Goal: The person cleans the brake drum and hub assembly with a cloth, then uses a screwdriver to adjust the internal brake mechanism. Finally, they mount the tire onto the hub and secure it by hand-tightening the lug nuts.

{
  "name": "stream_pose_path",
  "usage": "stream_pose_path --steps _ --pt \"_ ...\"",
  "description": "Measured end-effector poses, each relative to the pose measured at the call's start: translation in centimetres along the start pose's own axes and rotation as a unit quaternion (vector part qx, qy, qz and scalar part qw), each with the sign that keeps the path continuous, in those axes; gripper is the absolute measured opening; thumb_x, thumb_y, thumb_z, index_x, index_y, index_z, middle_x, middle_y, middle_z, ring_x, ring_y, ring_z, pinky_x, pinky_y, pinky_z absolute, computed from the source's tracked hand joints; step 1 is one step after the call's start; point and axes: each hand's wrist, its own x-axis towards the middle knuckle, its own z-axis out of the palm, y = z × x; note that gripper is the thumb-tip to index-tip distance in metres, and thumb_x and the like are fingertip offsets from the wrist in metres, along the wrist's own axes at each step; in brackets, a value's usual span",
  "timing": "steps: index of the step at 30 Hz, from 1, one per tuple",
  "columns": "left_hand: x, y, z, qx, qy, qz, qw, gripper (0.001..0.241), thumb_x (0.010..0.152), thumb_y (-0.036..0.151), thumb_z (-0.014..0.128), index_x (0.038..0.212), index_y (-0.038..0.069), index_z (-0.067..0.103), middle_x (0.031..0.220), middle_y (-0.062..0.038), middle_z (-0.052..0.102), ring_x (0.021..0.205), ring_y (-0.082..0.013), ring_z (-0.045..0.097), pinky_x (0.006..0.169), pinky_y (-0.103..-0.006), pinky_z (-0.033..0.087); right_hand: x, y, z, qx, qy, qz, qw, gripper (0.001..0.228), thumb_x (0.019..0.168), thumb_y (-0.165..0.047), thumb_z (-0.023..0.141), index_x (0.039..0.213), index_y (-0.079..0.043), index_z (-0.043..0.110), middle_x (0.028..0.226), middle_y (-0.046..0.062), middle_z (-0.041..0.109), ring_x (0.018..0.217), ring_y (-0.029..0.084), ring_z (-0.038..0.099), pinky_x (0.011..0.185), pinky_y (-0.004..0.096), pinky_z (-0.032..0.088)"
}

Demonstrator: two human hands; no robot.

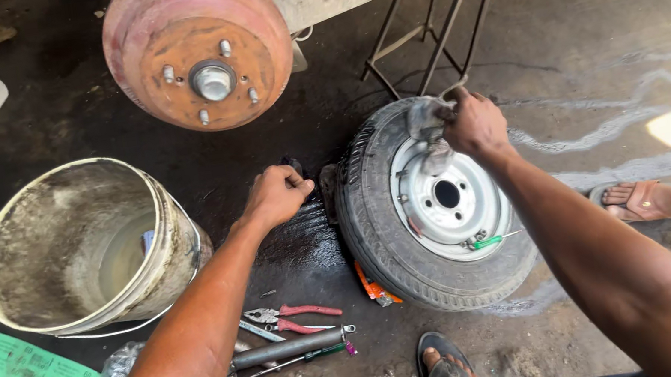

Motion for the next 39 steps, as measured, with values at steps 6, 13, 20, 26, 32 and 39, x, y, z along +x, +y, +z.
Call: stream_pose_path --steps 6,13,20,26,32,39 --pt "0.0 -3.1 -1.2 0.036 0.014 -0.008 0.999 0.027 0.083 0.034 0.079 0.092 0.009 0.078 0.096 -0.017 0.077 0.097 -0.0337 0.075 0.09 -0.0423 0.056 -2.0 3.3 3.9 -0.126 -0.294 0.051 0.946 0.029 0.083 -0.022 0.07 0.108 -0.01 0.077 0.109 0.024 0.075 0.1 0.038 0.073 0.09 0.044 0.059" --pt "-1.5 -3.6 -2.0 0.088 -0.027 -0.039 0.995 0.026 0.085 0.035 0.078 0.09 0.01 0.079 0.099 -0.018 0.078 0.102 -0.0344 0.073 0.094 -0.0438 0.055 -8.0 7.9 6.3 -0.172 -0.517 0.131 0.828 0.036 0.073 -0.027 0.092 0.1 -0.006 0.079 0.094 0.013 0.079 0.079 0.022 0.074 0.069 0.035 0.064" --pt "-2.1 -2.6 -2.5 0.1 -0.062 -0.063 0.991 0.026 0.087 0.036 0.076 0.096 0.011 0.077 0.108 -0.015 0.076 0.109 -0.0329 0.071 0.1 -0.0444 0.051 -11.2 6.2 7.6 -0.198 -0.455 0.119 0.86 0.05 0.07 -0.043 0.097 0.085 0.0 0.076 0.081 0.006 0.075 0.073 0.017 0.07 0.062 0.027 0.053" --pt "-2.6 -2.0 -2.4 0.158 -0.095 -0.029 0.982 0.028 0.088 0.037 0.074 0.102 0.013 0.076 0.114 -0.016 0.075 0.115 -0.0349 0.068 0.101 -0.0447 0.052 -11.9 6.0 8.4 -0.207 -0.396 0.167 0.879 0.03 0.076 -0.032 0.089 0.083 -0.005 0.077 0.078 0.005 0.077 0.072 0.015 0.072 0.065 0.03 0.059" --pt "-2.8 -2.5 -2.5 0.197 -0.104 0.011 0.975 0.029 0.088 0.037 0.074 0.104 0.013 0.076 0.116 -0.017 0.073 0.116 -0.0356 0.067 0.1 -0.0453 0.053 -12.6 4.0 7.2 -0.236 -0.308 0.15 0.909 0.035 0.082 -0.038 0.083 0.091 -0.006 0.075 0.087 0.011 0.073 0.085 0.023 0.072 0.076 0.035 0.058" --pt "-3.4 -3.7 -2.9 0.213 -0.118 -0.008 0.97 0.03 0.086 0.036 0.074 0.108 0.015 0.076 0.121 -0.015 0.072 0.118 -0.0354 0.066 0.102 -0.0455 0.051 -12.3 4.7 7.2 -0.138 -0.353 0.266 0.886 0.016 0.079 -0.023 0.081 0.084 -0.007 0.083 0.077 0.008 0.079 0.075 0.02 0.079 0.079 0.032 0.061"
